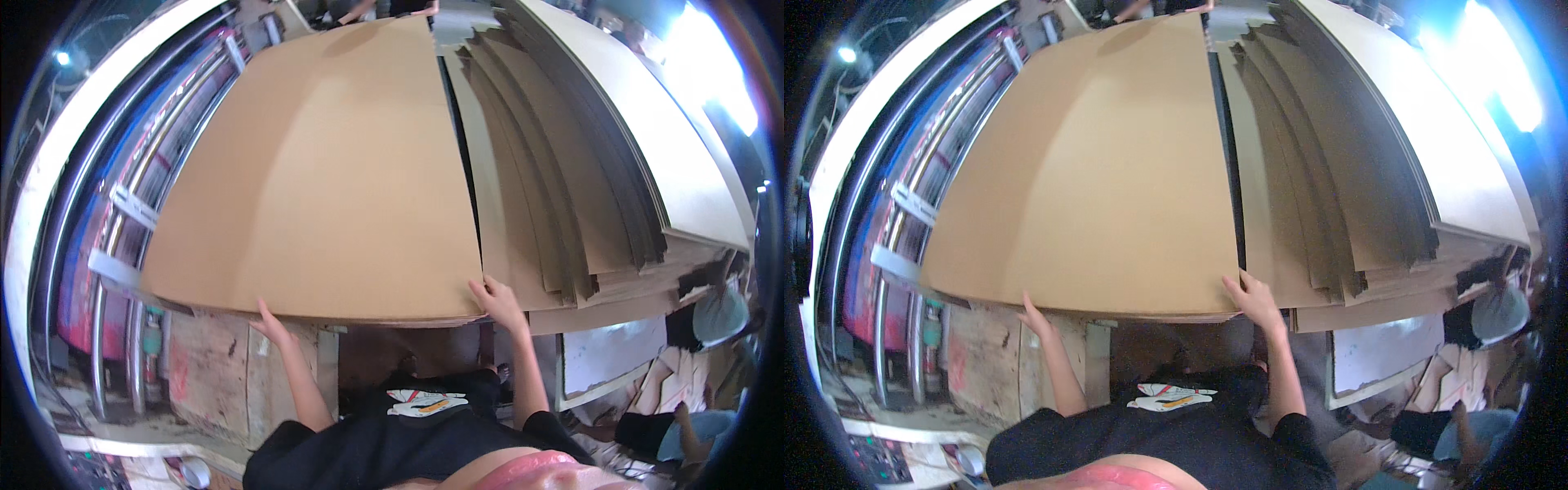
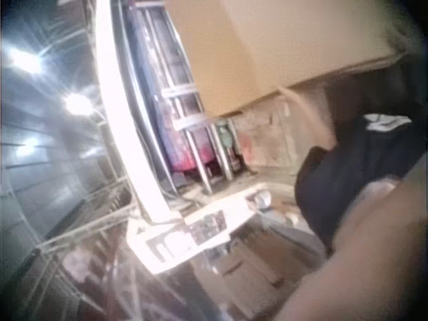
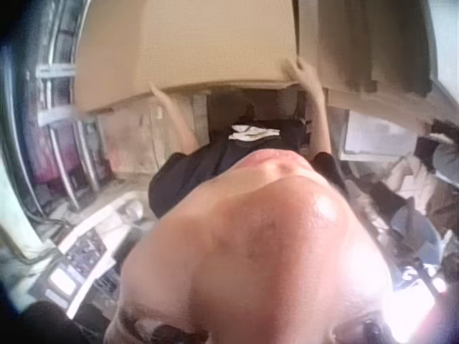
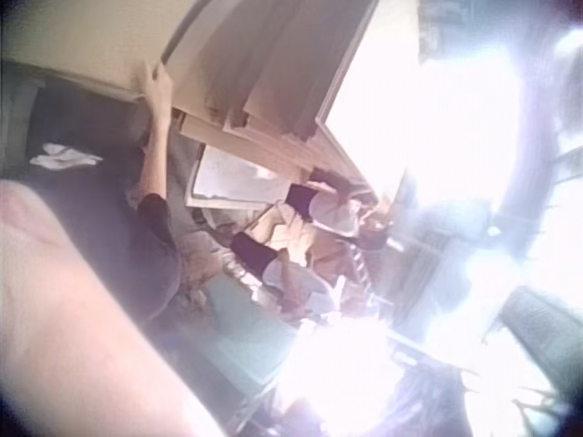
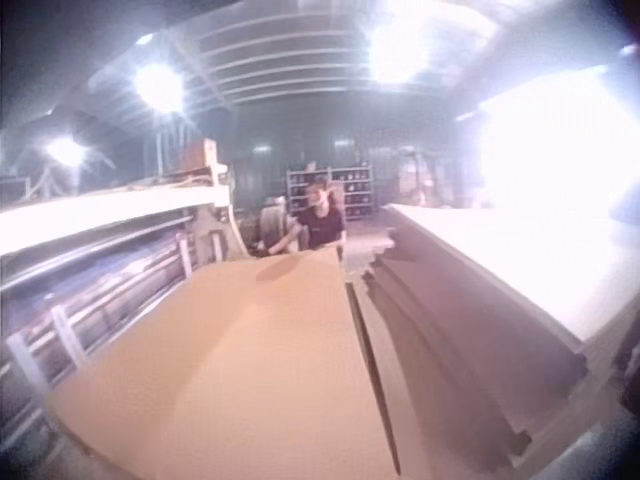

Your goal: The person lifts and stacks large flat cardboard sheets in a warehouse environment. They align the sheets into a neat pile and secure the stack with a green plastic strap.

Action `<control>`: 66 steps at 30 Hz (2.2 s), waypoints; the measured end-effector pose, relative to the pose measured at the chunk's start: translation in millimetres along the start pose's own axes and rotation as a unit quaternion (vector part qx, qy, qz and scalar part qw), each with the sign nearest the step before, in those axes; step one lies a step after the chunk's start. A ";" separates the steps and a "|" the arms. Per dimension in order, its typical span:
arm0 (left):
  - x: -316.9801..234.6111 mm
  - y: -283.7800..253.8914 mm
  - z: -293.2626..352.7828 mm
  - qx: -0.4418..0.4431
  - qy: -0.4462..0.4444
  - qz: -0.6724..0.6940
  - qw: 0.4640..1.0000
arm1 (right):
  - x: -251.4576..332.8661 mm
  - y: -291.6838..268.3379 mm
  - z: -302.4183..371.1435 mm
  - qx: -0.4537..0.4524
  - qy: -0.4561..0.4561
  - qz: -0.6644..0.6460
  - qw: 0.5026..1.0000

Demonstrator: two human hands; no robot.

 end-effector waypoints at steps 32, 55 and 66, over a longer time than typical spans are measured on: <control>60.8 42.2 48.7 0.133 -0.076 0.055 0.987 | -96.3 67.3 13.1 0.027 -0.014 -0.447 0.894; -146.3 176.5 430.2 0.268 0.533 -0.024 0.802 | -524.0 12.8 238.6 -0.163 0.490 0.066 0.854; -96.2 353.5 816.7 0.630 0.551 0.222 0.500 | -534.9 9.8 237.1 -0.172 0.524 0.103 0.828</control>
Point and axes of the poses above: each hand's wrist, its own z-axis away from the middle knuckle, its own y-axis out of the palm, x = y × z, the point moved 10 cm from there along -z, towards the middle knuckle, and after that the axes turned 6 degrees about z, right-handed, at the moved point
